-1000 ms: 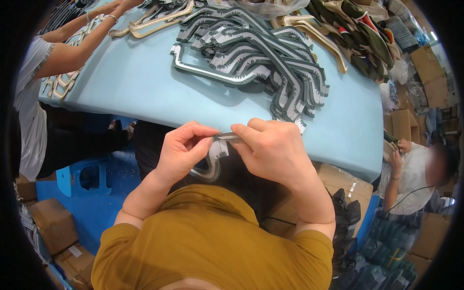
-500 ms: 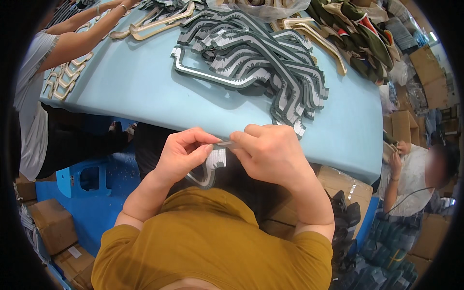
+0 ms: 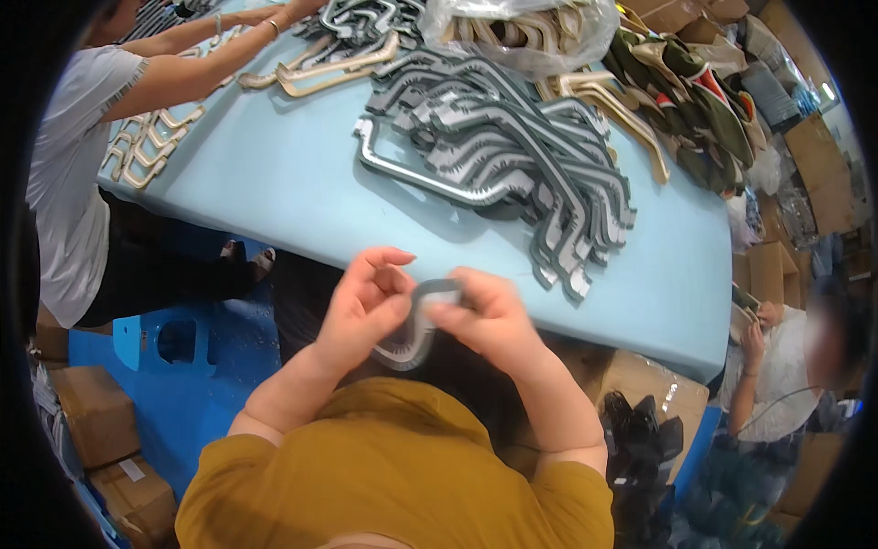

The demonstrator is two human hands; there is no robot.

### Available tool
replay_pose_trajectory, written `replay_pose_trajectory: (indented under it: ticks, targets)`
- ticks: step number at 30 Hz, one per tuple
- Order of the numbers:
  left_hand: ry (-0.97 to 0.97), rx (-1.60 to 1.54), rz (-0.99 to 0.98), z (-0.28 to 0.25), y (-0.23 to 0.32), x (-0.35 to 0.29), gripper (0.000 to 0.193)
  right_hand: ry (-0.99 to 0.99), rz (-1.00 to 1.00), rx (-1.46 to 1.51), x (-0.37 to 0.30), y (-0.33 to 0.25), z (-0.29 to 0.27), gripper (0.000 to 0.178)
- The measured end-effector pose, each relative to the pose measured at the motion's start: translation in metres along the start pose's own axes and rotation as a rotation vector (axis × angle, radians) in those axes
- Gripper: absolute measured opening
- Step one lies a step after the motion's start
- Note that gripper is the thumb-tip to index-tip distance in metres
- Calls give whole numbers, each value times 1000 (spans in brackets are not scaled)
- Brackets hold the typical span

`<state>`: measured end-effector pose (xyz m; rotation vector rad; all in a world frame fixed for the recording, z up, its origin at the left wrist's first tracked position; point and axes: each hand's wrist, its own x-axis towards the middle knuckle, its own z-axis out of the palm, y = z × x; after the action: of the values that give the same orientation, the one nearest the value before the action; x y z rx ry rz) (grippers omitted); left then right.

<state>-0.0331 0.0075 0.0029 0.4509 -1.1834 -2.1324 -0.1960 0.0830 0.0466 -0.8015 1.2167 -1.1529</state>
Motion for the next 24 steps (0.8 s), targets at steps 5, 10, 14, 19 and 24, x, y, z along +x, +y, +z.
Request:
replay_pose_trajectory:
  ticks: [5,10,14,19,24]
  targets:
    - [-575,518,-420,1,16,-5,43,231,-132,438,1,-19,-19,16]
    - [-159,441,-99,-26,41,3,37,424,-309,347,3,-11,-57,10]
    - [201,506,35,-40,82,53,26,497,-359,433,-17,7,-85,10]
    - [414,951,254,-75,137,198,27,632,-368,516,-42,27,-101,10]
    - [561,1486,605,-134,199,368,61,679,-299,559,-39,34,-108,9]
